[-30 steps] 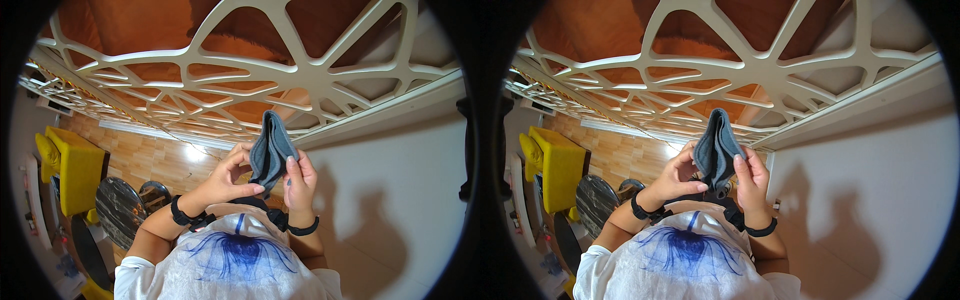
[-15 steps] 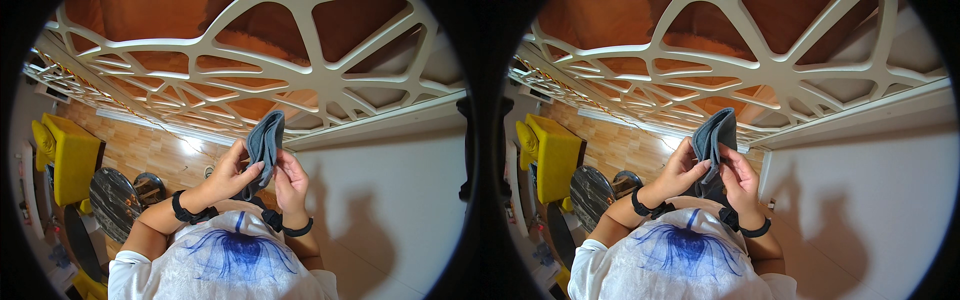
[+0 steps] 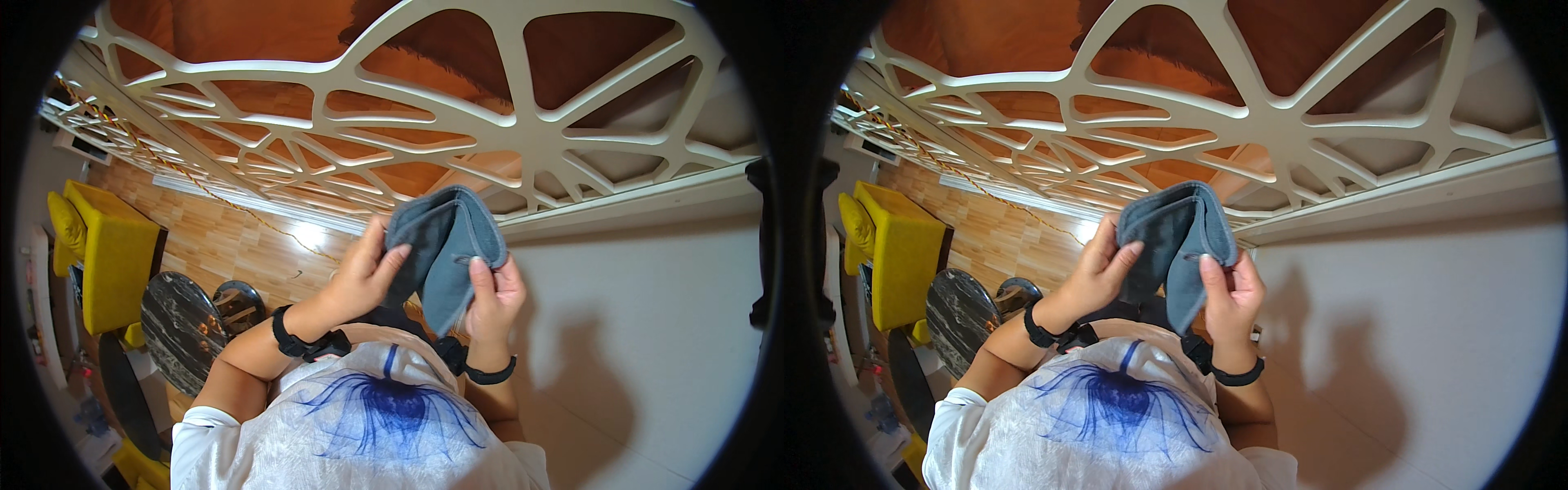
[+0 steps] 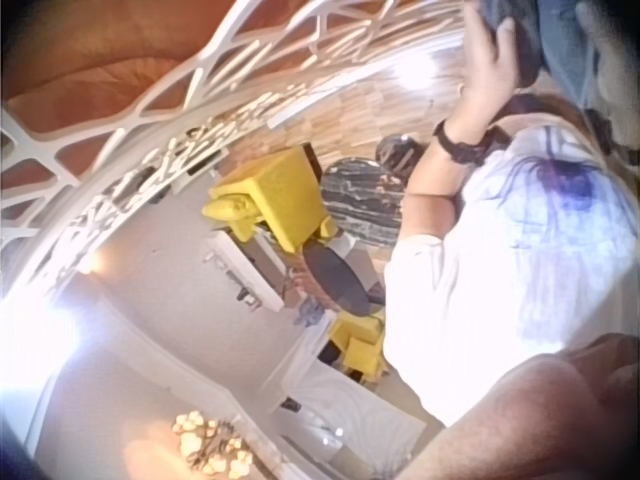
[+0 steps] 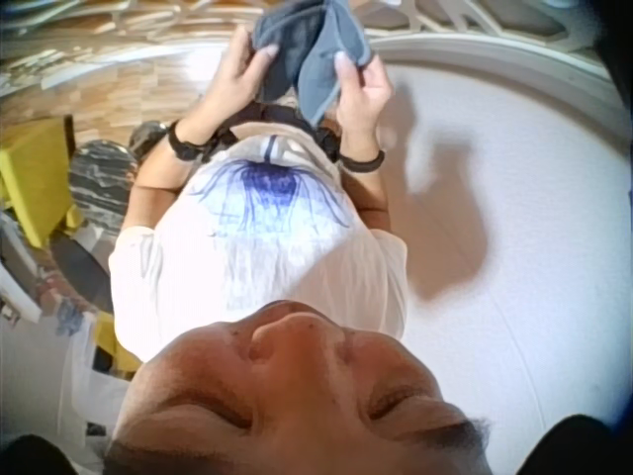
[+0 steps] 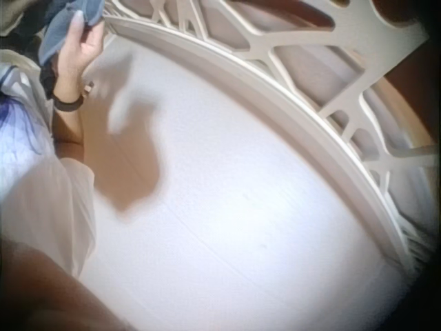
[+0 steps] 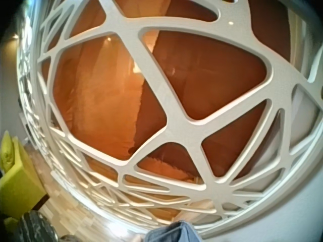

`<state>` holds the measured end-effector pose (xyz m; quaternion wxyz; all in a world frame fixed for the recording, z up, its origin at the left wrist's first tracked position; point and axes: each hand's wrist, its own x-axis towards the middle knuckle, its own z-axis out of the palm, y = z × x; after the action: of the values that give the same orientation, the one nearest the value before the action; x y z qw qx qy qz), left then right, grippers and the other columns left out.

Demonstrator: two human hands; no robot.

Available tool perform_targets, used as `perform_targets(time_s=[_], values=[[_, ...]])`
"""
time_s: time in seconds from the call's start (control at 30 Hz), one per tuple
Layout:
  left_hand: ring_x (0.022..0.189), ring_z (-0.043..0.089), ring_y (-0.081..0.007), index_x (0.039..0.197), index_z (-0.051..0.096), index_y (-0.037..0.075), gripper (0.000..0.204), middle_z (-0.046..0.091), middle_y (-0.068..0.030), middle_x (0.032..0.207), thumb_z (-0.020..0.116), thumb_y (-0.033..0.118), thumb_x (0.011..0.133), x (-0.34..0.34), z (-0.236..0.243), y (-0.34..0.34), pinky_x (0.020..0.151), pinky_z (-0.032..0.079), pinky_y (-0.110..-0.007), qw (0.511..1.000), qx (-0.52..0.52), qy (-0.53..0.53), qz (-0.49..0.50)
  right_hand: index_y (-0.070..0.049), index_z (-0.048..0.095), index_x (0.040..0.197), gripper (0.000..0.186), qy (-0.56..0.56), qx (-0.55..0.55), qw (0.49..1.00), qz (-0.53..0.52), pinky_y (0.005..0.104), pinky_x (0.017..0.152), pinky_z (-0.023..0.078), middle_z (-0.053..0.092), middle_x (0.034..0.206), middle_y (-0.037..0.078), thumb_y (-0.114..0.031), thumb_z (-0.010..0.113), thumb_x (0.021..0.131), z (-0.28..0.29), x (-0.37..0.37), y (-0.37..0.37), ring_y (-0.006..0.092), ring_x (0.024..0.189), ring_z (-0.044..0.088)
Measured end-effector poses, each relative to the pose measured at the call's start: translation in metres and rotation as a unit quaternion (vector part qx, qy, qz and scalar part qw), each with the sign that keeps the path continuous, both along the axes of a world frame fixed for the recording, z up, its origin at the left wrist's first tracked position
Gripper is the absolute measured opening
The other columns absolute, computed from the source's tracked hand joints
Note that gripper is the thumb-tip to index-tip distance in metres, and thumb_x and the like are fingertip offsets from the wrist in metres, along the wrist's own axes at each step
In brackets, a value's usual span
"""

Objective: The person kneels on the floor and wipes a white decorative screen with a gray cloth. They move along the screen, cleaning different sections by hand, focusing on the intricate lattice pattern.

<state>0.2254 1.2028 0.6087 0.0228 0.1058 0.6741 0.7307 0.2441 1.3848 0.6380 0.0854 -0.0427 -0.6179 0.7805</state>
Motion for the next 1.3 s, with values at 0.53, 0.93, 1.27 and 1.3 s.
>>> perform_targets(time_s=[0.53,0.93,1.27,1.3], values=[[0.097,0.053,-0.0077,0.117,0.054,-0.001,0.021,0.06,-0.0019,0.104,0.053,0.012,0.101,-0.003,-0.01,-0.058,0.087,0.043,-0.022,0.995,0.046,-0.049,0.075,0.007,0.047,0.134,0.064,-0.026,-0.007,0.992,0.12,0.0304,0.098,0.045,0.059,0.125,0.014,-0.004,0.078,0.08,0.004,-0.005,0.047,0.0192,0.115,0.056],[0.094,0.056,-0.0071,0.116,0.059,0.001,0.022,0.063,-0.0003,0.102,0.062,0.011,0.096,0.0,-0.002,-0.067,0.084,0.047,-0.024,0.986,0.124,-0.114,0.02,0.002,0.058,0.109,0.036,-0.013,0.061,0.992,0.109,0.0266,0.091,0.046,0.062,0.111,0.008,0.014,0.069,0.076,-0.002,0.0,0.062,0.0142,0.099,0.059],[0.106,0.058,-0.0201,0.084,0.07,0.003,0.011,0.061,-0.0125,0.118,0.063,-0.006,0.086,-0.006,-0.007,-0.082,0.09,0.048,-0.032,0.983,0.16,0.074,-0.057,0.001,0.066,0.084,0.019,0.06,0.1,0.981,0.157,0.0237,0.066,0.046,0.065,0.087,0.01,0.016,0.055,0.079,0.016,0.006,0.075,0.0159,0.073,0.059],[0.107,0.058,-0.0218,0.079,0.07,0.003,0.015,0.06,-0.0136,0.119,0.062,-0.008,0.085,-0.007,-0.007,-0.085,0.091,0.047,-0.033,0.976,0.18,0.099,-0.072,0.0,0.067,0.08,0.021,0.116,0.063,0.974,0.183,0.0237,0.065,0.045,0.065,0.086,0.012,0.017,0.054,0.077,0.017,0.005,0.077,0.0166,0.07,0.059]])
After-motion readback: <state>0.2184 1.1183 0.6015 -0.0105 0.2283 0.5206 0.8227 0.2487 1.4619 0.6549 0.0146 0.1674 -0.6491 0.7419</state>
